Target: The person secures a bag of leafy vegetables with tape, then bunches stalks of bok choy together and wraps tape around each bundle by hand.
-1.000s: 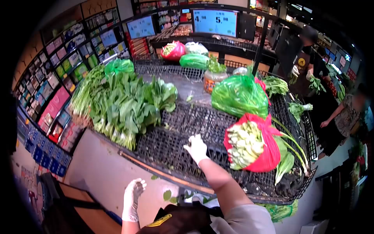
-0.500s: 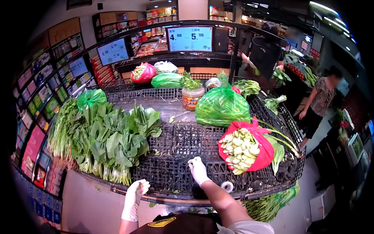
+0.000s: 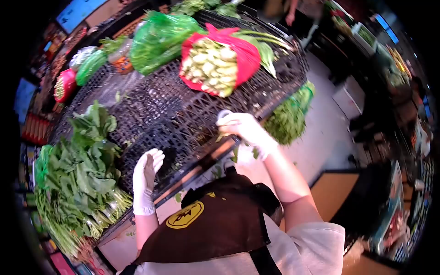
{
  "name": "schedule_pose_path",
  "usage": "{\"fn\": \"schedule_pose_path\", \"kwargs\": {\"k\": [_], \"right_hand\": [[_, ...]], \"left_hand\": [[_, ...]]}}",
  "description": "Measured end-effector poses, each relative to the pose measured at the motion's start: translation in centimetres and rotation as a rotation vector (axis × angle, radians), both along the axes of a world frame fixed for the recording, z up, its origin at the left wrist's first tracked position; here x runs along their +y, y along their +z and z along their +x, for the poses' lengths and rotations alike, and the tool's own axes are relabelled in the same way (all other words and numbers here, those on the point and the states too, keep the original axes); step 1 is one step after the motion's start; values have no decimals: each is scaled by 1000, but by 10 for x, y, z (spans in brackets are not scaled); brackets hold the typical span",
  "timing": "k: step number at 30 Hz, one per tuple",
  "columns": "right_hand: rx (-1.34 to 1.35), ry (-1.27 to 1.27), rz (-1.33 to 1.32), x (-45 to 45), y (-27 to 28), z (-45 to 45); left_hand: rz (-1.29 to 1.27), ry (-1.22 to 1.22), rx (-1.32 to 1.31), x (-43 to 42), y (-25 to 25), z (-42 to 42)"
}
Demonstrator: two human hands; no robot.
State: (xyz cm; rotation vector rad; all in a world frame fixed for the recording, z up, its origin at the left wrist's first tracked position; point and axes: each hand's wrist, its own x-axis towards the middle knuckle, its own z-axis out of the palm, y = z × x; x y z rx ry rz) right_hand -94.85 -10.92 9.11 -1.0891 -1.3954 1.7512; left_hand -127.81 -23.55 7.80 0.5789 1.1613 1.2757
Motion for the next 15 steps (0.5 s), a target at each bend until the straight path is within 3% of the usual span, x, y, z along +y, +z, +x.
{"fn": "schedule_pose_path", "kwargs": {"k": [3, 5, 7, 8, 12, 15], "right_hand": [[86, -374, -148, -40, -22, 97], [33, -587, -221, -70, -71, 168], [-497, -526, -231, -101, -107, 226], [-558, -565, -254, -110, -115, 242], [-598, -704, -236, -91, -94, 248], [-570, -709, -56, -36, -70, 238]], "left_hand": [[-2, -83, -33, 20, -3, 21], [-12, -130, -35, 31, -3, 33], [-21, -181, -24, 42, -6, 42], [-24, -202, -15, 49, -4, 46], [-5, -206, -7, 64, -3, 55], [34, -168, -6, 68, -7, 59]]}}
